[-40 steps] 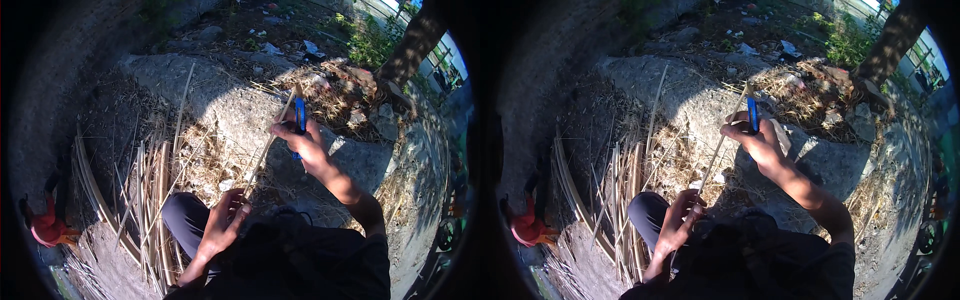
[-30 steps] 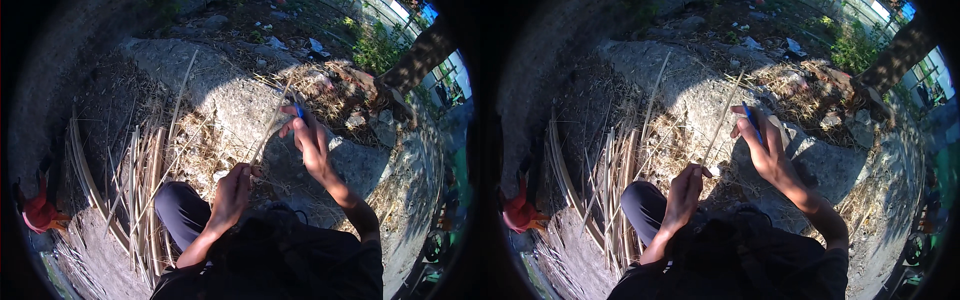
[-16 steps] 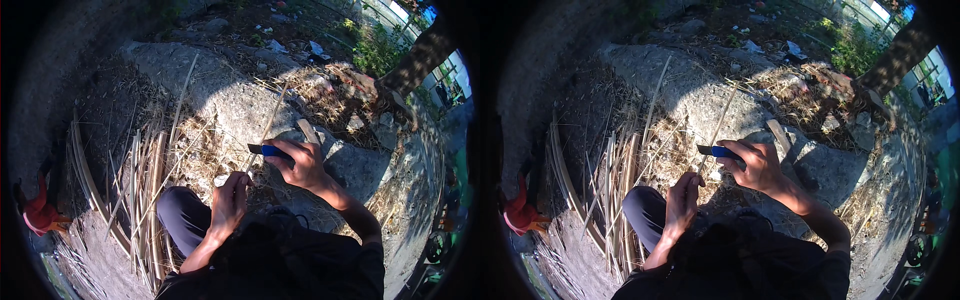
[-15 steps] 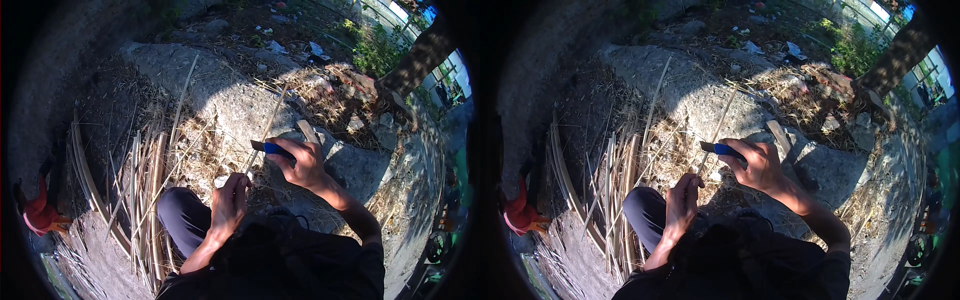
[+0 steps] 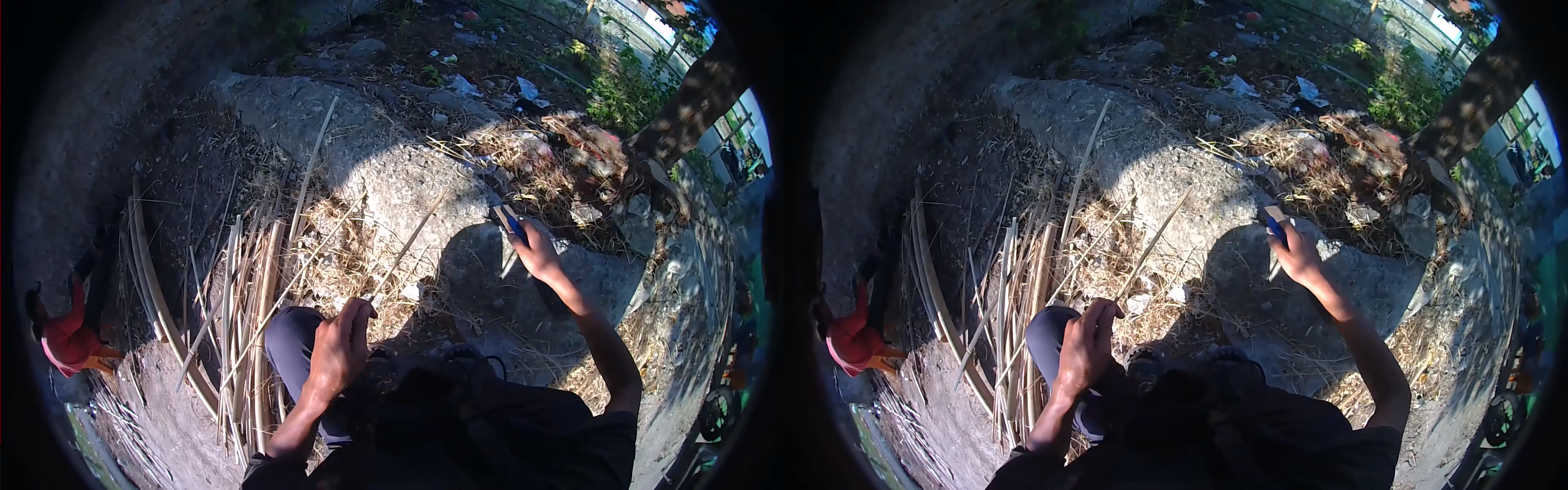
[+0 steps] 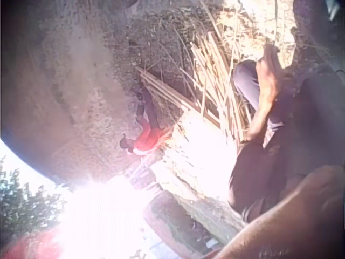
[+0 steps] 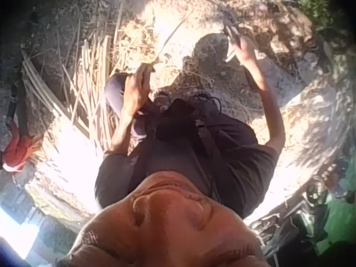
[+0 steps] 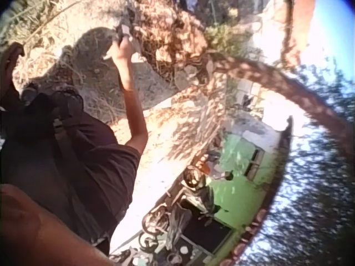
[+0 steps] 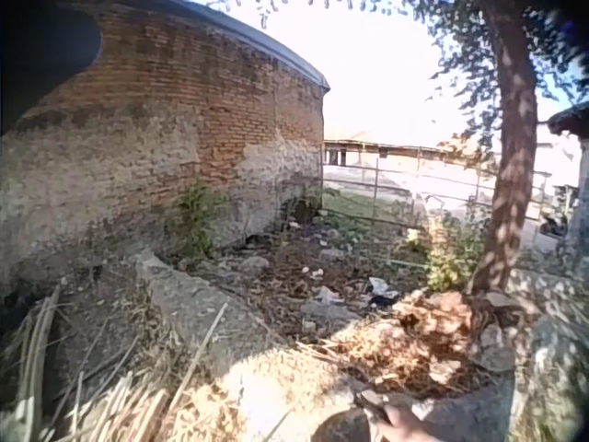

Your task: The person shaves a thin bamboo strip using a small knife, repeatedly sliding the blade along the length of the strip. They then pick up a larger bamboo piece and a machete, using the machete to split the bamboo further.

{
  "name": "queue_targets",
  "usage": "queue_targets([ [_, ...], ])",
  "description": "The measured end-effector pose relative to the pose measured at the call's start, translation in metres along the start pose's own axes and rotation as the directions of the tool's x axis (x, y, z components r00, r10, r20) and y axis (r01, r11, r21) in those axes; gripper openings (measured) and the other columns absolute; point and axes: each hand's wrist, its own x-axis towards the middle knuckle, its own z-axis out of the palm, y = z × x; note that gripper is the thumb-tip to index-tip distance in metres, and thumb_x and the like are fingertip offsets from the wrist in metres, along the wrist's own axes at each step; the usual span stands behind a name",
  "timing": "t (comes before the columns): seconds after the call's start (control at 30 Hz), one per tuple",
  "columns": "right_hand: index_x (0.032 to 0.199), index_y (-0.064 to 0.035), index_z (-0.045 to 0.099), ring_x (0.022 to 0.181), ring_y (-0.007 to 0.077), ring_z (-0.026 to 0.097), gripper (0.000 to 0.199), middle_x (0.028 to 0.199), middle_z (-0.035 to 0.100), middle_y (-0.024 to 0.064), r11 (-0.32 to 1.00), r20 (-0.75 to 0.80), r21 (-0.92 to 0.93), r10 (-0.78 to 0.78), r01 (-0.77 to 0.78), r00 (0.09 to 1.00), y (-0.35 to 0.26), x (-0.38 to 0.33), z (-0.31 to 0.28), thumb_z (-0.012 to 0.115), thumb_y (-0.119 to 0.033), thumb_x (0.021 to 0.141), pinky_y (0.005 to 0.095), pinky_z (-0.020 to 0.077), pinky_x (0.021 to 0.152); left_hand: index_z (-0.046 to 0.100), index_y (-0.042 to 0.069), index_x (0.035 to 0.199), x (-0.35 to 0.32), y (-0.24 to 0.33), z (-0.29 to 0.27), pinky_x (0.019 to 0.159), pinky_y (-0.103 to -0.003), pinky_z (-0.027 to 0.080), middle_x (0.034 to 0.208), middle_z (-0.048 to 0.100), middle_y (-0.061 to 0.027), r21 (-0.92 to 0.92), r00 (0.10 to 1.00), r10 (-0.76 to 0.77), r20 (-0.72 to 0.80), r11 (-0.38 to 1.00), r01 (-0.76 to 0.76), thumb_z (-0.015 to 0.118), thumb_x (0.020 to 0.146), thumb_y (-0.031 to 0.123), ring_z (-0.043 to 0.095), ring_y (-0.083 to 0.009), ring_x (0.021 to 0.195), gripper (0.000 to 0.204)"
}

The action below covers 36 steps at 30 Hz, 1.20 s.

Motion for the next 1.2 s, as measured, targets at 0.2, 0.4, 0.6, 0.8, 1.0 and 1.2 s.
queue_targets([
  [0.2, 0.119, -0.0058, 0.063, 0.107, 0.0438, 0.065, 0.031, 0.113, 0.068, 0.0199, 0.946, 0.137, -0.324, 0.054, -0.007, 0.989, 0.069, -0.068, 0.048, 0.070, -0.017, 0.091, 0.0525, 0.0513, 0.091, 0.066, 0.012, 0.106, 0.046, -0.007, -0.011, 0.056, -0.053, 0.050, 0.076, 0.070, -0.0182, 0.466, 0.990, 0.127, 0.061, 0.874, -0.141, 0.059, 0.105, 0.021, 0.068, -0.0430, 0.066, 0.011],
  [0.4, 0.136, -0.0082, 0.060, 0.123, 0.0399, 0.059, 0.049, 0.131, 0.063, 0.0181, 0.894, -0.002, -0.446, 0.033, -0.030, 0.999, 0.088, -0.084, 0.069, 0.074, -0.021, 0.091, 0.0502, 0.0453, 0.105, 0.070, 0.009, 0.105, 0.119, -0.036, 0.016, 0.059, -0.048, 0.051, 0.082, 0.071, -0.0163, 0.570, 0.950, 0.199, 0.242, 0.763, -0.305, 0.055, 0.105, 0.017, 0.070, -0.0360, 0.069, 0.017],
  [0.6, 0.146, -0.0031, 0.052, 0.123, 0.0424, 0.059, 0.064, 0.138, 0.060, 0.0218, 0.914, -0.178, -0.102, -0.404, 0.392, 0.897, -0.039, -0.026, 0.038, 0.076, -0.028, 0.093, 0.0482, 0.0474, 0.104, 0.069, 0.010, 0.097, 0.132, -0.050, 0.026, 0.060, -0.043, 0.054, 0.081, 0.070, -0.0081, 0.610, 0.898, 0.257, 0.356, 0.665, -0.432, 0.056, 0.101, 0.013, 0.071, -0.0271, 0.070, 0.013],
  [0.8, 0.117, -0.0036, 0.069, 0.059, 0.0272, 0.058, 0.021, 0.067, 0.059, 0.0128, 0.883, 0.260, 0.403, -0.362, 0.240, 0.895, -0.068, -0.026, 0.070, 0.061, -0.019, 0.105, 0.0406, 0.0442, 0.058, 0.066, 0.012, 0.110, 0.131, -0.003, 0.025, 0.096, -0.049, 0.052, 0.093, 0.069, -0.0086, 0.608, 0.816, 0.272, 0.510, 0.557, -0.566, 0.063, 0.093, 0.009, 0.071, -0.0287, 0.100, 0.018],
  [1.0, 0.115, -0.0040, 0.068, 0.061, 0.0272, 0.058, 0.022, 0.074, 0.063, 0.0128, 0.938, -0.122, 0.322, -0.095, 0.130, 0.988, -0.032, -0.028, 0.085, 0.051, -0.018, 0.110, 0.0402, 0.0442, 0.060, 0.044, 0.017, 0.155, 0.151, 0.050, 0.023, 0.131, -0.055, 0.016, 0.159, 0.044, -0.0144, 0.669, 0.818, 0.428, 0.384, 0.481, -0.566, 0.063, 0.102, 0.034, 0.036, -0.0318, 0.152, 0.059],
  [1.2, 0.108, -0.0058, 0.071, 0.056, 0.0085, 0.049, 0.024, 0.063, 0.051, 0.0003, 0.913, -0.262, 0.394, 0.002, 0.105, 0.965, 0.054, -0.034, 0.123, 0.052, -0.020, 0.110, 0.0300, 0.0370, 0.054, 0.051, 0.018, 0.149, 0.122, 0.067, 0.041, 0.131, -0.054, 0.018, 0.155, 0.047, -0.0133, 0.575, 0.821, 0.383, 0.422, 0.588, -0.570, 0.062, 0.103, 0.040, 0.037, -0.0307, 0.152, 0.052],
])
